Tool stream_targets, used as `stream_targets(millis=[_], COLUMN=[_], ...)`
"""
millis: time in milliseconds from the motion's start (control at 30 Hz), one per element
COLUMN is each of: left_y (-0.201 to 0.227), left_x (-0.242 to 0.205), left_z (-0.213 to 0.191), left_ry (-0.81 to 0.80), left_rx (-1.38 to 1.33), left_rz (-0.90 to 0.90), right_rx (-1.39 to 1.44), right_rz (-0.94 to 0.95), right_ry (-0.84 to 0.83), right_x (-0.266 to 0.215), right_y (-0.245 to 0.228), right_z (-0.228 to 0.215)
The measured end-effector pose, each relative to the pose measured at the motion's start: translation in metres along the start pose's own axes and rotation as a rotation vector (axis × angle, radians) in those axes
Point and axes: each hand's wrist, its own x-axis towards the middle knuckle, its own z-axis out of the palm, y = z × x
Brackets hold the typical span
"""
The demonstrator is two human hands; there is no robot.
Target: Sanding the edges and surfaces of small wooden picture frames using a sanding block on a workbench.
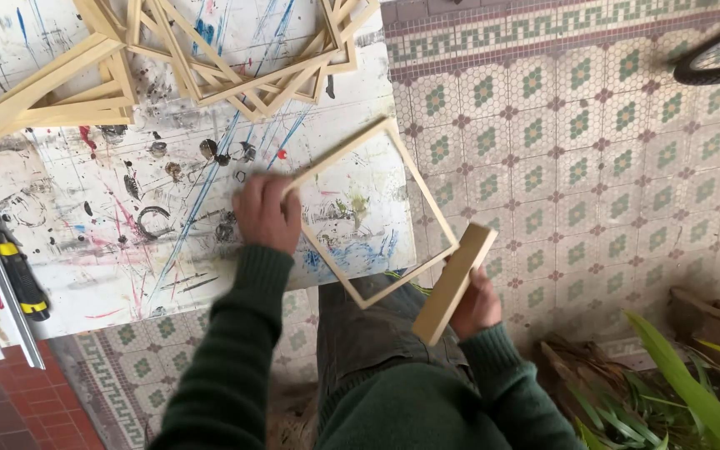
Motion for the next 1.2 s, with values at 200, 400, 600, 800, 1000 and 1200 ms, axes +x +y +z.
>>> stream_targets(millis=[200,400,600,800,1000,1200], left_y=[0.037,0.043,0.043,0.038,0.035,0.033], left_x=[-0.070,-0.106,-0.106,-0.113,-0.120,-0.120], left_z=[-0.037,-0.050,-0.057,-0.061,-0.058,-0.063], left_ry=[-0.019,-0.024,-0.060,-0.069,-0.106,-0.133], left_rx=[0.032,0.061,0.078,0.091,0.134,0.140], left_rz=[-0.336,-0.447,-0.492,-0.421,-0.409,-0.331], right_rx=[-0.146,-0.390,-0.389,-0.273,-0.469,-0.399], right_rz=[-0.250,-0.312,-0.447,-0.366,-0.521,-0.455], right_ry=[-0.193,-0.204,-0.255,-0.247,-0.242,-0.268], right_x=[0.078,0.121,0.122,0.104,0.123,0.117], right_y=[-0.038,-0.064,-0.043,-0.028,-0.023,-0.020], right_z=[0.003,0.096,0.108,0.087,0.094,0.099])
